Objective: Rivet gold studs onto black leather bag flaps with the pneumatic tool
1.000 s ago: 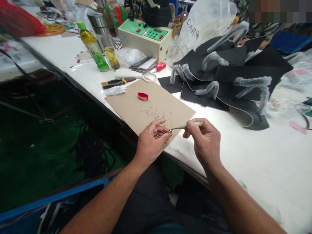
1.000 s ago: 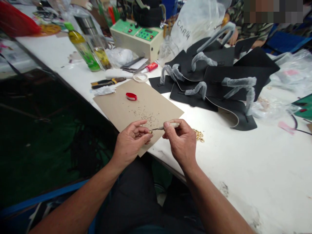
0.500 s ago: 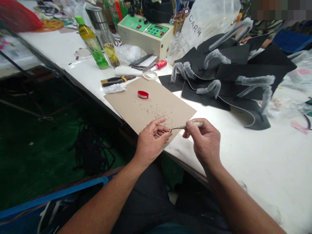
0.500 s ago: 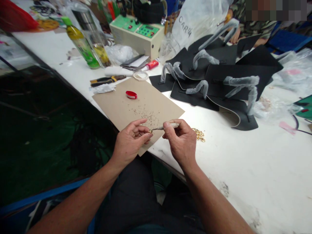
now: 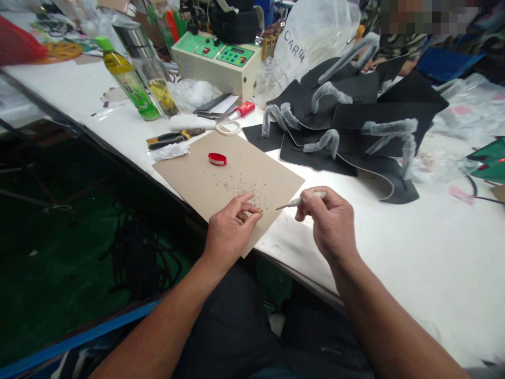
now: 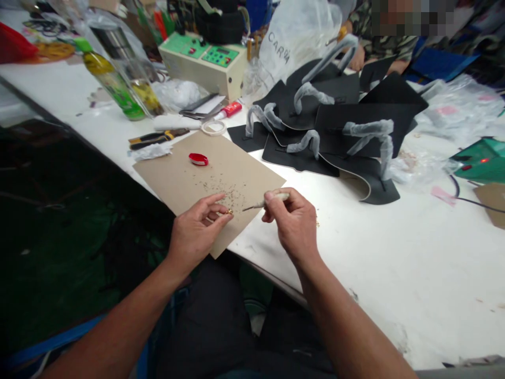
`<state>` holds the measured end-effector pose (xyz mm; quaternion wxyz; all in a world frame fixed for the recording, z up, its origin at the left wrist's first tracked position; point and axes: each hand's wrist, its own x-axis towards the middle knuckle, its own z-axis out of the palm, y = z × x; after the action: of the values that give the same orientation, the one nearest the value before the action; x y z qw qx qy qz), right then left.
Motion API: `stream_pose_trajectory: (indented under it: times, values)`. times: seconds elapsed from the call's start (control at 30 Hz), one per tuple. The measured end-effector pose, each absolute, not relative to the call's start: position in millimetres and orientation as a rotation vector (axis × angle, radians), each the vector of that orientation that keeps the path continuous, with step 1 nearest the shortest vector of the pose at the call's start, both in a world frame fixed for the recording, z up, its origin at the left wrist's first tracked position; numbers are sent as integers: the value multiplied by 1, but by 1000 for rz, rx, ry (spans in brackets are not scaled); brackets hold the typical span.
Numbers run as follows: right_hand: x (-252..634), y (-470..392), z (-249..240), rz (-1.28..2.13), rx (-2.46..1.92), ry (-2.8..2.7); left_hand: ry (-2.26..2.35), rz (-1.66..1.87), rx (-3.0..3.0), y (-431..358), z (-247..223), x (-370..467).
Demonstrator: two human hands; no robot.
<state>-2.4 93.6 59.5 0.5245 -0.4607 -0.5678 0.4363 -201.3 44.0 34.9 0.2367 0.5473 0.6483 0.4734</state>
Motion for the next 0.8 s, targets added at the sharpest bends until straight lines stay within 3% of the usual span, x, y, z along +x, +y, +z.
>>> stream_pose_trajectory:
  times: [0.27, 0.37, 0.6, 0.8]
  values:
    - [44, 134, 62, 981, -938, -929, 2037, 936, 2073, 77, 36, -216]
    - [51, 140, 57, 986, -920, -843, 1845, 868, 2312, 86, 41, -181]
    - [60, 148, 43, 1018, -943, -714, 1433, 354, 2621, 134, 30, -91]
    - [67, 151, 47, 1075, -916, -659, 1350, 321, 2566, 163, 24, -88]
